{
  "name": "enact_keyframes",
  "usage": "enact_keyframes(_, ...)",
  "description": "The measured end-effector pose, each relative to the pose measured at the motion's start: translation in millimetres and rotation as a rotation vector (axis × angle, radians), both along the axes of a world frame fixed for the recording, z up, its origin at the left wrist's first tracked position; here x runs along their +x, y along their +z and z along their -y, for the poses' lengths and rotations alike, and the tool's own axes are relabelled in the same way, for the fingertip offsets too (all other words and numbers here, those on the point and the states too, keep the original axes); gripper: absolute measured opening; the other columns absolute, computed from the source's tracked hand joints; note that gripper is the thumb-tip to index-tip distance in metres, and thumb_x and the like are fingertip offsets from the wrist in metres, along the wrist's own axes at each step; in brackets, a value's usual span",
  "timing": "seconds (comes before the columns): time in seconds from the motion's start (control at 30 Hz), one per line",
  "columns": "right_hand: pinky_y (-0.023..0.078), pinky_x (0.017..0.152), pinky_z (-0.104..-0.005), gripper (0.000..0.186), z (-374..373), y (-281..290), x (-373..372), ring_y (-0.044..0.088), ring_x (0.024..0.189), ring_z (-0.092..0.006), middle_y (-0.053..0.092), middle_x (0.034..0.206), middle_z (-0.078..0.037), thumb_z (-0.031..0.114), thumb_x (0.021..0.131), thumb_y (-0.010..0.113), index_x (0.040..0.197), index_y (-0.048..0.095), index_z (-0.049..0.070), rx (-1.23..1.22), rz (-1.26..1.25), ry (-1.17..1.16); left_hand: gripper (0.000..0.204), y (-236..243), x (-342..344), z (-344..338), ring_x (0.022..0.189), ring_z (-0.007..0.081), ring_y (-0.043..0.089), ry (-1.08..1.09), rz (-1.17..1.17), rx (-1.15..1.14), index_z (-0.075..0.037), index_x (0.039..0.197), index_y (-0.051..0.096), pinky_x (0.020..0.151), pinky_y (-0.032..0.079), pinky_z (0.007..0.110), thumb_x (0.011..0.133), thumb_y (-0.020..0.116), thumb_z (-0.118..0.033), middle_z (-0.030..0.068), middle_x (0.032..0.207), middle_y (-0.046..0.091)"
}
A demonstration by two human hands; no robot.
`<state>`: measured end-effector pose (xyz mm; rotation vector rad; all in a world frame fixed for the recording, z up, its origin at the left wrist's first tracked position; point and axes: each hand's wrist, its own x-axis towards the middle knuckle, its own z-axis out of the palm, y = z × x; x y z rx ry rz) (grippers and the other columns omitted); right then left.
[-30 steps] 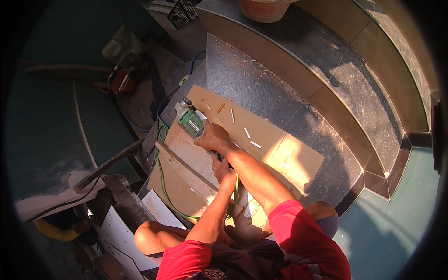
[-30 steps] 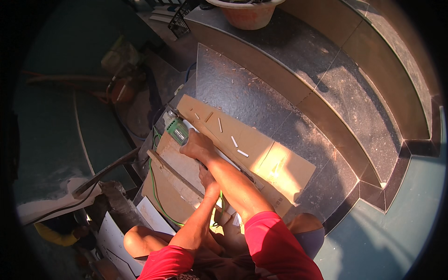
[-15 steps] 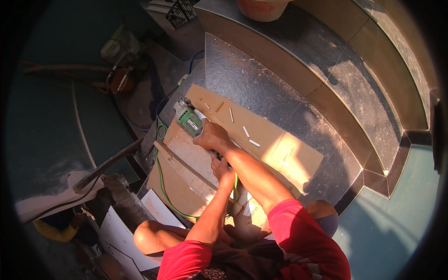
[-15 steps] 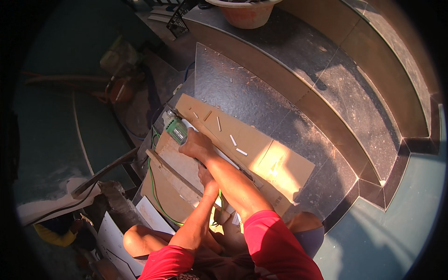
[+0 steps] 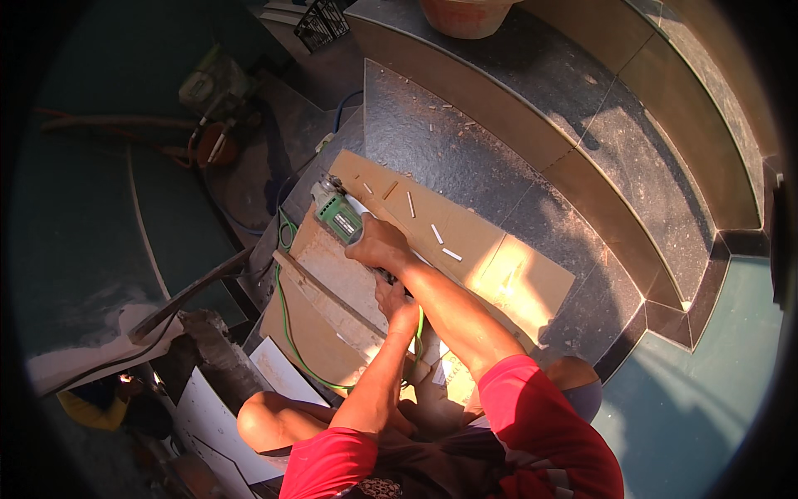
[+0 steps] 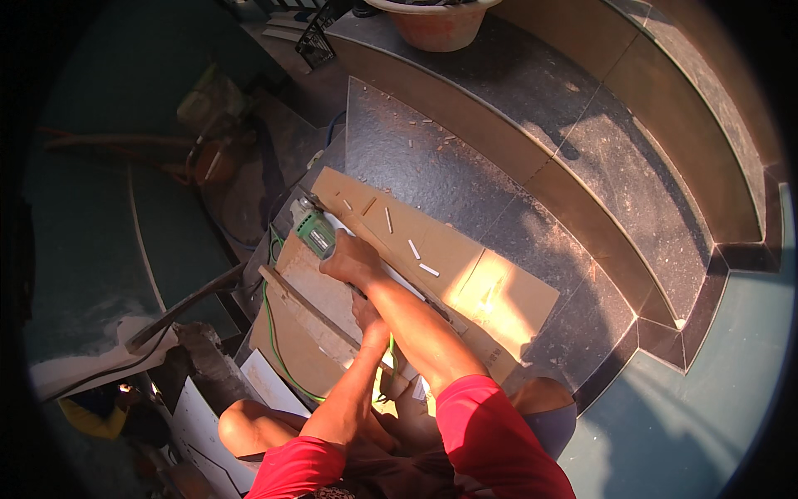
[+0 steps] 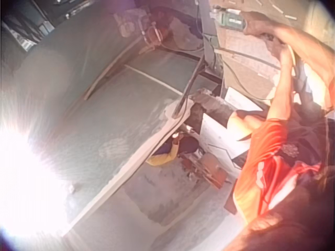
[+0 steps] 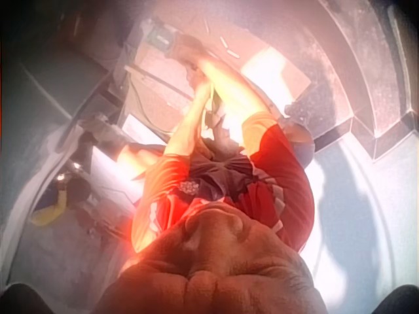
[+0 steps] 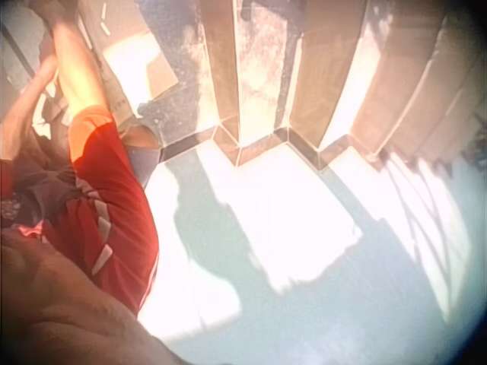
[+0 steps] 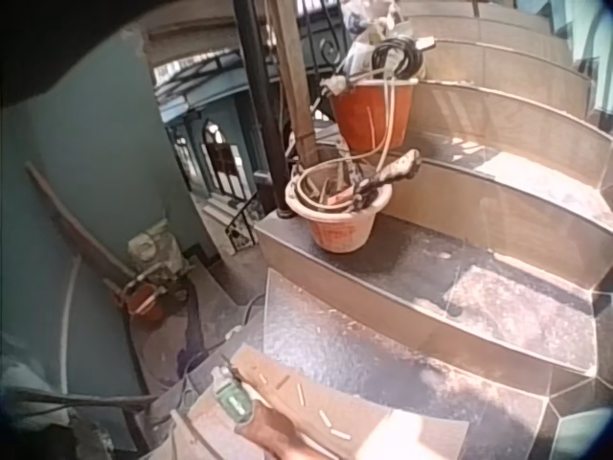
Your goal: The person measures and marks a white skirting board, cuts it with a manual tile cutter, and grinds the edge with an angle grinder. They then fit the cut piece into a corner gap between the wall and floor tiles.
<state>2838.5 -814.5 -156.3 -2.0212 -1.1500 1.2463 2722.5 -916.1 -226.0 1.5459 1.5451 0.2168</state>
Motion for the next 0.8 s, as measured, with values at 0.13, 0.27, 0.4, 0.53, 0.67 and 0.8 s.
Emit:
enact_keyframes(0.13, 0.052, 0.099, -0.0439, 0.066, 1.9, 4.7, 0.4, 0.067, 0.116, -0.0375, 0.069, 0.12, -0.025, 0.028, 0.073, 0.075, 0.129, 0.059, -0.002, -0.016, -0.003, 0.021, 0.063, -4.8, -2.8, 2.8, 0.148, 0.0486, 0.024, -0.064, -0.082, 0.091, -0.019, 0.134, 0.066, 0.12, 0.026, 0.051, 0.08, 0.08, -0.047, 0.0284, 0.168, 0.014)
enact_keyframes(0.27, 0.053, 0.099, -0.0438, 0.066, 2.6, 2.2, 1.6, 0.067, 0.115, -0.0377, 0.07, 0.12, -0.025, 0.028, 0.072, 0.076, 0.129, 0.06, -0.003, -0.007, -0.005, 0.021, 0.063, -1.3, -1.0, 0.8, 0.148, 0.0487, 0.024, -0.056, -0.051, 0.036, -0.018, 0.134, 0.066, 0.12, 0.027, 0.053, 0.08, 0.079, -0.047, 0.0277, 0.168, 0.014)
enact_keyframes(0.4, 0.052, 0.1, -0.0443, 0.066, 0.0, 4.4, 1.3, 0.067, 0.117, -0.0376, 0.069, 0.121, -0.026, 0.028, 0.072, 0.076, 0.127, 0.061, -0.004, -0.019, -0.045, 0.004, 0.064, 0.4, 0.0, -1.0, 0.148, 0.049, 0.024, 0.012, 0.017, -0.002, -0.021, 0.137, 0.064, 0.119, 0.027, 0.055, 0.08, 0.079, -0.046, 0.0269, 0.168, 0.014)
enact_keyframes(0.53, 0.052, 0.1, -0.0445, 0.065, -0.5, 1.9, 0.9, 0.066, 0.118, -0.0376, 0.069, 0.121, -0.026, 0.028, 0.072, 0.076, 0.126, 0.061, -0.004, -0.019, -0.033, -0.002, 0.065, 5.7, 3.0, -1.6, 0.148, 0.0485, 0.024, 0.04, 0.062, -0.022, -0.023, 0.139, 0.062, 0.119, 0.026, 0.055, 0.08, 0.079, -0.045, 0.0259, 0.169, 0.014)
enact_keyframes(0.67, 0.052, 0.1, -0.0443, 0.065, 2.1, 2.8, 1.4, 0.066, 0.118, -0.0375, 0.069, 0.121, -0.026, 0.028, 0.072, 0.076, 0.126, 0.061, -0.004, -0.014, -0.033, 0.006, 0.066, 5.6, 2.4, -0.4, 0.148, 0.0477, 0.025, -0.045, -0.076, 0.026, -0.022, 0.138, 0.063, 0.119, 0.026, 0.054, 0.079, 0.08, -0.045, 0.0245, 0.169, 0.014)
enact_keyframes(0.8, 0.052, 0.1, -0.0437, 0.065, 3.9, 5.0, 2.5, 0.066, 0.117, -0.0373, 0.069, 0.12, -0.026, 0.028, 0.072, 0.075, 0.127, 0.061, -0.003, -0.02, -0.052, 0.021, 0.065, 5.9, 1.1, 0.8, 0.146, 0.0474, 0.027, -0.055, -0.078, 0.044, -0.019, 0.135, 0.066, 0.119, 0.027, 0.053, 0.078, 0.08, -0.046, 0.0242, 0.169, 0.013)
